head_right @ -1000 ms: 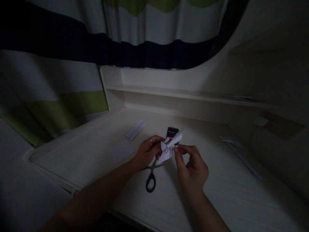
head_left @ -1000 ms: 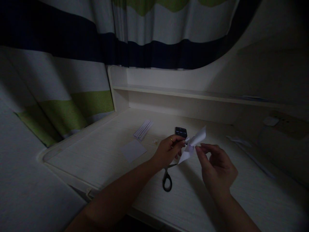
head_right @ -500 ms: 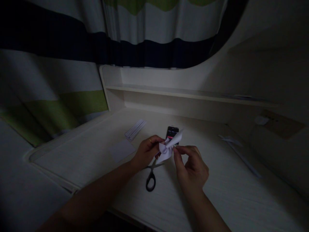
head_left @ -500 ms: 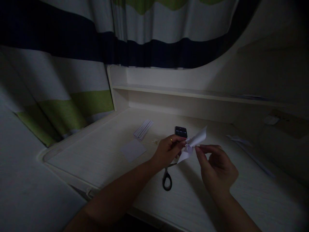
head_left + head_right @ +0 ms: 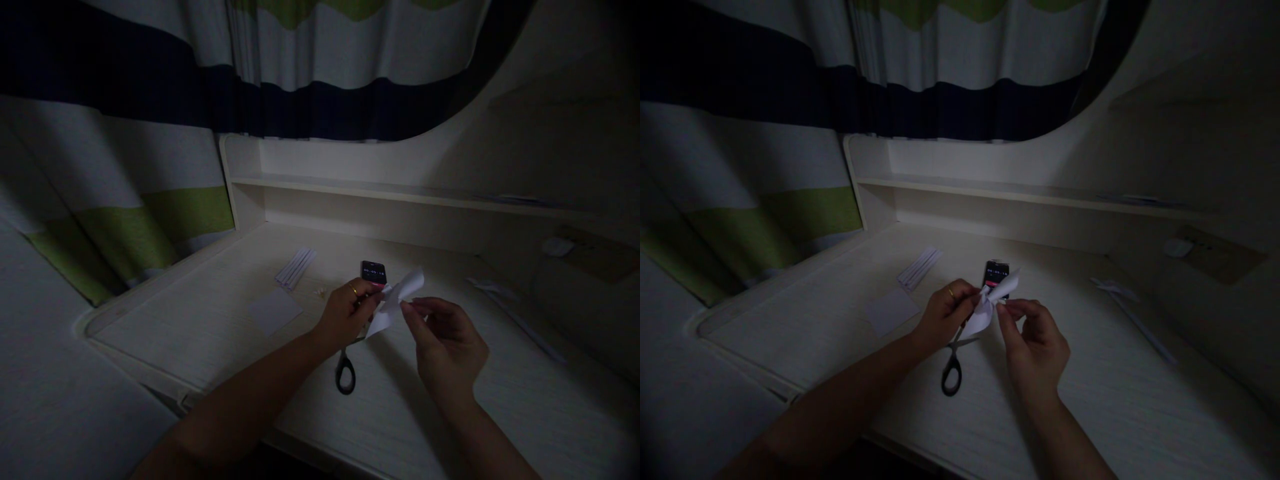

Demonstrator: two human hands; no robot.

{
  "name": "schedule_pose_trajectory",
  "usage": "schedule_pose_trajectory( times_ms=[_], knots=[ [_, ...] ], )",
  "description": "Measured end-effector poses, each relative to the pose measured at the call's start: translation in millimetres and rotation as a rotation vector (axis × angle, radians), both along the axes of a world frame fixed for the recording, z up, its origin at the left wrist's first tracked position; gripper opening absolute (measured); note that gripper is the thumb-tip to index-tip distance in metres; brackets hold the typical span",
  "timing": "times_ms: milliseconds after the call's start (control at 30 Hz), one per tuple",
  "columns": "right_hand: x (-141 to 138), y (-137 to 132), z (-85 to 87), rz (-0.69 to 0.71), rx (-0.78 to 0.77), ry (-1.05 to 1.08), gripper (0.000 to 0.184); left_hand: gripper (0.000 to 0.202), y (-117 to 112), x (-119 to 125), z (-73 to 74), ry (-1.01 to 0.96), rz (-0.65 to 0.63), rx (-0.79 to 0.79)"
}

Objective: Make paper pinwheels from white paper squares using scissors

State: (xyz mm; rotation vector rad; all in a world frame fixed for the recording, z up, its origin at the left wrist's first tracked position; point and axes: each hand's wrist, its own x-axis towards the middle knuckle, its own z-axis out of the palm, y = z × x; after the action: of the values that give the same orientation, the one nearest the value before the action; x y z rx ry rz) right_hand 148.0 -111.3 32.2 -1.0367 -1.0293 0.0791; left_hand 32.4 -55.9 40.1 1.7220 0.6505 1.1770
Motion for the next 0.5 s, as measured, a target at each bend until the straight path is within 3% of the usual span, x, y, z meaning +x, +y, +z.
schedule_pose_trajectory(
  times_ms=[233, 500],
  knots=[
    [-0.1, 1.4, -0.9, 0.051, -0.061, 0.146, 0.016, 0.015, -0.4, -1.0, 1.1, 0.032, 0.033, 0.067],
    [2.1, 2.9, -3.9, 0.024, 0.031, -0.012, 0.012, 0.017, 1.5, 0.2, -1.5, 0.004, -0.042, -0.036]
  ],
)
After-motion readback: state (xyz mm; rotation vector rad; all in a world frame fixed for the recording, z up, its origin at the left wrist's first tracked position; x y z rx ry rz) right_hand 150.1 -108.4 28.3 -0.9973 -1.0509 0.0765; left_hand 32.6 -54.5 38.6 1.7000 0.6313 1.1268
